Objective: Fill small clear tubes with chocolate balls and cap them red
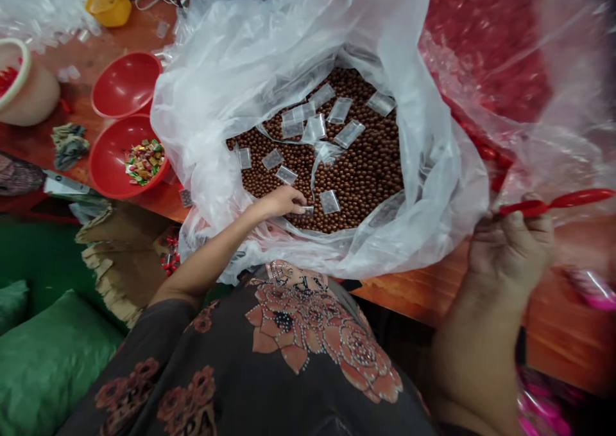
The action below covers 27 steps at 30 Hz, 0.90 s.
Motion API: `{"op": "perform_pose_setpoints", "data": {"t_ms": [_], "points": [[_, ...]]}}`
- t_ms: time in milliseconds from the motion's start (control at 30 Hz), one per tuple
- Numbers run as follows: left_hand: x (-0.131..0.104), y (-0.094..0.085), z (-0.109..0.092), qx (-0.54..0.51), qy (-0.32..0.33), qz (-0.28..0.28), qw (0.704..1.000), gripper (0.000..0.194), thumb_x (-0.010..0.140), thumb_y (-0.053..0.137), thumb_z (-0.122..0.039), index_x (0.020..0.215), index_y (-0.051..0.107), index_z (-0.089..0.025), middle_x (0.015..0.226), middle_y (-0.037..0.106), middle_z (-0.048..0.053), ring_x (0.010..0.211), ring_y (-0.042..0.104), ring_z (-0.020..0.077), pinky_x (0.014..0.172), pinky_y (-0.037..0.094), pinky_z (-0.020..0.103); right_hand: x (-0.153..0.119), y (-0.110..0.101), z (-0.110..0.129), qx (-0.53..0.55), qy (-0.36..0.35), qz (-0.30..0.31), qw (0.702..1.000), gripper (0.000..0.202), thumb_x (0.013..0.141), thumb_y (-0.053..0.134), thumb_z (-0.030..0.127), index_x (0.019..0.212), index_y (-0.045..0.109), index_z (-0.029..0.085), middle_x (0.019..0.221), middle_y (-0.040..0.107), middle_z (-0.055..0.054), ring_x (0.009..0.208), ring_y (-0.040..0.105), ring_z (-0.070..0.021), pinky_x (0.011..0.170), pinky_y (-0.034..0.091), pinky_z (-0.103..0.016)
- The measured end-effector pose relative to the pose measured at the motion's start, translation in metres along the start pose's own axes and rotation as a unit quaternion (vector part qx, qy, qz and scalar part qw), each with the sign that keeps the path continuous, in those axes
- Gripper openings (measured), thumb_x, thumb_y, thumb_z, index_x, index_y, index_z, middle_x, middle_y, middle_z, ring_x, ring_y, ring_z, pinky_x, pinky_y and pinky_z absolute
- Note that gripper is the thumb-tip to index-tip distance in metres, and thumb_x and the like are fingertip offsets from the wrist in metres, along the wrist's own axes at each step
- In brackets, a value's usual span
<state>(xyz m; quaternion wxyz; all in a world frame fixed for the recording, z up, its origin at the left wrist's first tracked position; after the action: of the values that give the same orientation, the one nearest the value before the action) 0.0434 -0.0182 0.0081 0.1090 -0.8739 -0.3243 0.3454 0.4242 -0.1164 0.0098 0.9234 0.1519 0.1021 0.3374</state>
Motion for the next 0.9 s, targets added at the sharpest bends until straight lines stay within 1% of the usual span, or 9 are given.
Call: {"op": "perform_pose_setpoints", "data": {"t_ms": [100, 200, 267, 300, 400, 467, 600, 700, 900], "points": [[0.002, 0.002, 0.002, -0.024, 0.030, 0.011, 0.999, 0.023, 0.074, 0.069, -0.016, 0.097, 0.075, -0.014, 0.089, 0.074, 0.005, 0.076, 0.063, 0.0149, 0.076, 0.047, 0.029, -0.011, 0.004, 0.012, 0.016, -0.050, 0.024, 0.998, 0.028, 0.058, 0.055, 0.010, 0.082, 0.064, 0.020, 0.077, 0.056, 0.004, 0.063, 0.056, -0.0072, 0.062, 0.044, -0.022], [0.003, 0.005, 0.002, -0.052, 0.045, 0.016, 0.997, 0.022, 0.073, 0.070, -0.013, 0.095, 0.075, -0.015, 0.094, 0.075, 0.005, 0.082, 0.065, 0.0152, 0.083, 0.047, 0.030, -0.023, 0.009, 0.025, 0.020, -0.116, 0.015, 0.993, 0.020, 0.064, 0.060, 0.024, 0.083, 0.068, 0.021, 0.077, 0.057, 0.001, 0.060, 0.052, -0.0083, 0.055, 0.040, -0.023], [0.003, 0.008, 0.002, -0.073, 0.050, 0.017, 0.996, 0.022, 0.073, 0.070, -0.011, 0.094, 0.075, -0.015, 0.094, 0.075, 0.004, 0.083, 0.065, 0.0145, 0.085, 0.047, 0.030, -0.032, 0.015, 0.032, 0.013, -0.133, 0.019, 0.991, 0.020, 0.068, 0.065, 0.034, 0.082, 0.069, 0.021, 0.078, 0.059, 0.000, 0.061, 0.053, -0.0090, 0.053, 0.041, -0.023], [0.002, 0.009, 0.002, -0.089, 0.048, 0.018, 0.995, 0.022, 0.073, 0.069, -0.010, 0.094, 0.075, -0.016, 0.093, 0.075, 0.003, 0.082, 0.064, 0.0140, 0.084, 0.047, 0.030, -0.038, 0.019, 0.035, 0.009, -0.131, 0.024, 0.991, 0.021, 0.066, 0.069, 0.036, 0.081, 0.068, 0.021, 0.077, 0.060, 0.000, 0.060, 0.054, -0.0090, 0.052, 0.043, -0.023], [-0.003, 0.011, -0.001, -0.155, 0.039, 0.027, 0.987, 0.022, 0.074, 0.068, -0.009, 0.095, 0.074, -0.016, 0.089, 0.074, 0.003, 0.078, 0.063, 0.0122, 0.082, 0.048, 0.029, -0.061, 0.035, 0.042, 0.000, -0.090, 0.063, 0.994, 0.027, 0.057, 0.077, 0.032, 0.080, 0.068, 0.022, 0.072, 0.061, 0.004, 0.056, 0.058, -0.0090, 0.051, 0.049, -0.024], [-0.010, 0.012, -0.004, -0.204, 0.034, 0.037, 0.978, 0.021, 0.074, 0.068, -0.008, 0.094, 0.073, -0.015, 0.087, 0.073, 0.002, 0.075, 0.062, 0.0111, 0.079, 0.048, 0.029, -0.079, 0.048, 0.042, -0.010, -0.047, 0.113, 0.992, 0.030, 0.055, 0.078, 0.026, 0.083, 0.069, 0.022, 0.074, 0.064, 0.004, 0.057, 0.062, -0.0104, 0.052, 0.053, -0.025], [-0.032, 0.009, -0.015, -0.291, 0.038, 0.049, 0.955, 0.020, 0.076, 0.069, -0.011, 0.096, 0.070, -0.014, 0.087, 0.071, 0.002, 0.075, 0.061, 0.0099, 0.077, 0.049, 0.028, -0.113, 0.069, 0.030, -0.046, 0.042, 0.222, 0.973, 0.029, 0.062, 0.079, 0.019, 0.089, 0.067, 0.023, 0.089, 0.068, 0.002, 0.074, 0.070, -0.0147, 0.065, 0.061, -0.029], [-0.049, 0.008, -0.020, -0.334, 0.034, 0.032, 0.941, 0.022, 0.077, 0.071, -0.016, 0.098, 0.069, -0.013, 0.089, 0.070, 0.003, 0.077, 0.062, 0.0099, 0.077, 0.049, 0.027, -0.128, 0.080, 0.016, -0.064, 0.074, 0.283, 0.954, 0.026, 0.068, 0.078, 0.019, 0.090, 0.066, 0.025, 0.094, 0.068, 0.002, 0.082, 0.069, -0.0134, 0.073, 0.062, -0.030], [-0.070, 0.015, -0.022, -0.416, 0.017, 0.006, 0.909, 0.028, 0.073, 0.074, -0.016, 0.100, 0.067, -0.013, 0.088, 0.070, 0.003, 0.078, 0.062, 0.0094, 0.078, 0.048, 0.026, -0.142, 0.096, -0.003, -0.091, 0.095, 0.316, 0.939, 0.027, 0.073, 0.077, 0.020, 0.096, 0.062, 0.025, 0.097, 0.071, 0.002, 0.084, 0.069, -0.0116, 0.070, 0.061, -0.024]]}}
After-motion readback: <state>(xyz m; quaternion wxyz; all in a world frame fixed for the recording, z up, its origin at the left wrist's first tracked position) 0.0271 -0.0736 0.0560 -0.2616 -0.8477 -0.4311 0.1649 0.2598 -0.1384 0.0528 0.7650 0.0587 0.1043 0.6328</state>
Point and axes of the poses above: each hand's wrist, its own x-axis towards the middle knuckle, its own y-axis out of the palm, z = x × y, the point moved 1 cm from there along x, towards the middle knuckle
